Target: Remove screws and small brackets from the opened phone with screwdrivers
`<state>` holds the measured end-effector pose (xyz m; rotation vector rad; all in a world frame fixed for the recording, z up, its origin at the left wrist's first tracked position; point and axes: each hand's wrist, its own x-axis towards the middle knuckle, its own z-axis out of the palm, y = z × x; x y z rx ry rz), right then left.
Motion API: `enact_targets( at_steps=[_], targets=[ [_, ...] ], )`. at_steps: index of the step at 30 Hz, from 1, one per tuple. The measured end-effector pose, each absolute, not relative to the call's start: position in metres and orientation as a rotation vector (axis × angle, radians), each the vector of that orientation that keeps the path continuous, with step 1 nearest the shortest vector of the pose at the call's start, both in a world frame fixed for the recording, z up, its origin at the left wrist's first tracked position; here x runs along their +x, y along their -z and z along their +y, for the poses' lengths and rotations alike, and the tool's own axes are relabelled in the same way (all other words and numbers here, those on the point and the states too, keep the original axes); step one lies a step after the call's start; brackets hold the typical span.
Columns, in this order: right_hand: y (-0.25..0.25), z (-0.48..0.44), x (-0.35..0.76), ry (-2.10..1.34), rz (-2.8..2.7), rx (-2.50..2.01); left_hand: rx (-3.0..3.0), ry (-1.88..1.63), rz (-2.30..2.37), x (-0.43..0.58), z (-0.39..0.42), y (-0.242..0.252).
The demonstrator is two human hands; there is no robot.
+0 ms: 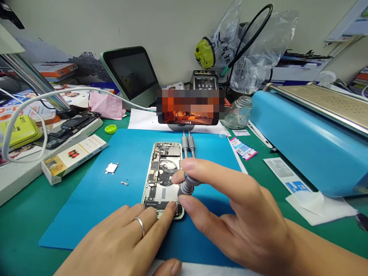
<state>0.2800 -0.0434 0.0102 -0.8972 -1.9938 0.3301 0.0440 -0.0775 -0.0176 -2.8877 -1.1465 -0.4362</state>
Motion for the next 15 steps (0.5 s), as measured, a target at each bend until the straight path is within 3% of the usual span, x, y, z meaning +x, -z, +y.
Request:
enact_targets(
  at_steps=[15],
  targets=[
    [-0.0104, -0.038, 0.279, -0.343, -1.961, -0.82, -2.841, 0.508, -1.132, 0.0376, -0.0773, 0.0211]
  ],
)
